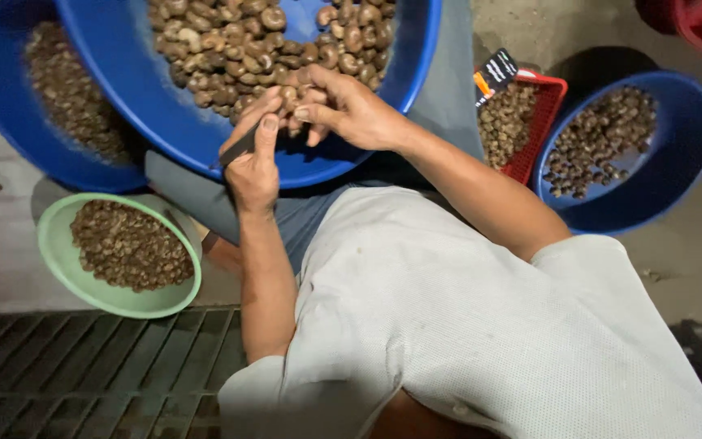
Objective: Shelling cashew nuts using a small hand tool and sorting them into different containers
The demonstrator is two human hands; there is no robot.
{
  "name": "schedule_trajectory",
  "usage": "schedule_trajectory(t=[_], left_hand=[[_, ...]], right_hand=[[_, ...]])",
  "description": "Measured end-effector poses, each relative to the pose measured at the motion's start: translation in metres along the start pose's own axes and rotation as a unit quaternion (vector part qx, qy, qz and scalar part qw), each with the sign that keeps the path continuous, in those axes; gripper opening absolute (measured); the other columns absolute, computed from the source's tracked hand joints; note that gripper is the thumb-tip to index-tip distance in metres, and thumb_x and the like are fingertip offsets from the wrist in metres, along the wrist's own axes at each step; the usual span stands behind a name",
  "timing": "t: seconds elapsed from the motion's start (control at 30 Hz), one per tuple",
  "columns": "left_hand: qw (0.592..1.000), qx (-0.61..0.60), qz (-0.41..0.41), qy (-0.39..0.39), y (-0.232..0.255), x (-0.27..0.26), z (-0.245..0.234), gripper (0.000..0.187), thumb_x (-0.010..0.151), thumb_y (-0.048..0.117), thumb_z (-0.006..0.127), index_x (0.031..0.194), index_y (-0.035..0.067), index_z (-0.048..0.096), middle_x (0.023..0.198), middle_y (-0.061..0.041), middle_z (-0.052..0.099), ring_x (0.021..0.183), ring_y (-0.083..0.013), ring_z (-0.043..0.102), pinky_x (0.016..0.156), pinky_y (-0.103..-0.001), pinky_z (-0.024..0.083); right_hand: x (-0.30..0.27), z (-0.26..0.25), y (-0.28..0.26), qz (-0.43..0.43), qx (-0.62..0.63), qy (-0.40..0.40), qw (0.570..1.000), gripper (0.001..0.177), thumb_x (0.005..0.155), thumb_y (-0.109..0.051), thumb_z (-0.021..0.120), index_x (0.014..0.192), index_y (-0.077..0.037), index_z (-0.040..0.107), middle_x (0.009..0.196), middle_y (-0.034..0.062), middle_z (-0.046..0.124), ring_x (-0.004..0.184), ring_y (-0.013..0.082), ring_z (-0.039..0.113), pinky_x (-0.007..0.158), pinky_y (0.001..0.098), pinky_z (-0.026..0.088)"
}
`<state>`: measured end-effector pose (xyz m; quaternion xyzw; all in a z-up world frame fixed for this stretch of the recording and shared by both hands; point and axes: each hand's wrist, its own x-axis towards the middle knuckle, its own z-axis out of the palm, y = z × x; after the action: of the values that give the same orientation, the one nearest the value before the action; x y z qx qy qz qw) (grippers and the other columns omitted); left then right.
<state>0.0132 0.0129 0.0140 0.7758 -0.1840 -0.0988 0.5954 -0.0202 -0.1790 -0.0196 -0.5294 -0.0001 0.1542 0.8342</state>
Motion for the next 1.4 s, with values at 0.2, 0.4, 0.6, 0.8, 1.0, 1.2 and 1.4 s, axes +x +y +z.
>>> schedule_trajectory(t=[0.2, 0.4, 0.6, 0.8, 1.0, 1.2, 1.4], left_hand=[[0.999, -0.049, 0.018, -0.016, -0.009, -0.003, 0.0, 0.024, 0.111, 0.014, 0.055, 0.124, 0.0, 0.069, 0.132, -0.017, 0.066, 0.129, -0.0305, 0.062, 0.113, -0.043, 0.053], [0.996, -0.08, 0.021, -0.018, -0.011, -0.004, -0.001, 0.025, 0.112, 0.016, 0.055, 0.125, -0.001, 0.068, 0.135, -0.017, 0.065, 0.131, -0.0315, 0.061, 0.115, -0.043, 0.053], [0.996, -0.082, 0.011, -0.018, -0.013, -0.004, -0.001, 0.027, 0.112, 0.02, 0.055, 0.126, 0.0, 0.067, 0.132, -0.017, 0.066, 0.13, -0.0332, 0.063, 0.111, -0.043, 0.058], [0.998, -0.056, 0.009, 0.01, -0.018, -0.006, 0.003, 0.028, 0.112, 0.019, 0.055, 0.128, -0.001, 0.067, 0.126, -0.016, 0.07, 0.12, -0.0299, 0.07, 0.101, -0.038, 0.066], [0.996, -0.083, 0.034, 0.002, -0.01, -0.002, 0.002, 0.023, 0.11, 0.013, 0.056, 0.121, -0.004, 0.068, 0.127, -0.019, 0.067, 0.124, -0.0319, 0.065, 0.11, -0.041, 0.055], [0.998, -0.039, 0.044, 0.017, -0.013, -0.002, 0.003, 0.021, 0.11, 0.009, 0.057, 0.123, -0.001, 0.069, 0.128, -0.017, 0.068, 0.124, -0.0294, 0.065, 0.112, -0.04, 0.055], [0.998, -0.056, 0.037, -0.019, -0.008, -0.002, 0.0, 0.023, 0.111, 0.014, 0.057, 0.123, 0.001, 0.07, 0.132, -0.016, 0.066, 0.127, -0.0294, 0.064, 0.113, -0.041, 0.054]], right_hand=[[-0.002, 0.004, -0.023, -0.016, -0.048, -0.009, 0.999, 0.034, 0.111, -0.013, 0.051, 0.14, 0.002, 0.042, 0.103, 0.0157, 0.063, 0.105, 0.0246, 0.071, 0.082, 0.0337, 0.068], [-0.002, 0.003, -0.016, 0.008, -0.019, -0.005, 1.0, 0.04, 0.111, -0.013, 0.051, 0.144, 0.004, 0.04, 0.106, 0.0163, 0.063, 0.104, 0.0233, 0.07, 0.083, 0.0329, 0.068], [-0.003, 0.008, -0.029, -0.01, -0.087, 0.01, 0.996, 0.032, 0.109, -0.011, 0.056, 0.136, 0.002, 0.047, 0.099, 0.0118, 0.062, 0.097, 0.02, 0.069, 0.082, 0.0342, 0.069], [-0.003, 0.009, -0.021, -0.002, -0.13, 0.027, 0.991, 0.024, 0.104, 0.001, 0.054, 0.127, -0.002, 0.048, 0.094, 0.0065, 0.06, 0.087, 0.014, 0.065, 0.085, 0.031, 0.067], [-0.002, 0.01, -0.027, 0.035, -0.132, 0.032, 0.99, 0.038, 0.101, 0.0, 0.046, 0.139, -0.001, 0.047, 0.111, 0.017, 0.07, 0.095, 0.02, 0.072, 0.081, 0.0307, 0.066], [-0.003, 0.008, -0.021, 0.036, -0.212, 0.026, 0.976, 0.04, 0.108, -0.015, 0.059, 0.144, -0.005, 0.044, 0.109, 0.0093, 0.061, 0.088, 0.0164, 0.072, 0.083, 0.0274, 0.064], [-0.002, 0.008, -0.022, 0.006, -0.186, -0.015, 0.982, 0.023, 0.112, -0.018, 0.049, 0.126, -0.001, 0.044, 0.106, 0.0134, 0.064, 0.077, 0.0258, 0.076, 0.074, 0.0313, 0.063]])
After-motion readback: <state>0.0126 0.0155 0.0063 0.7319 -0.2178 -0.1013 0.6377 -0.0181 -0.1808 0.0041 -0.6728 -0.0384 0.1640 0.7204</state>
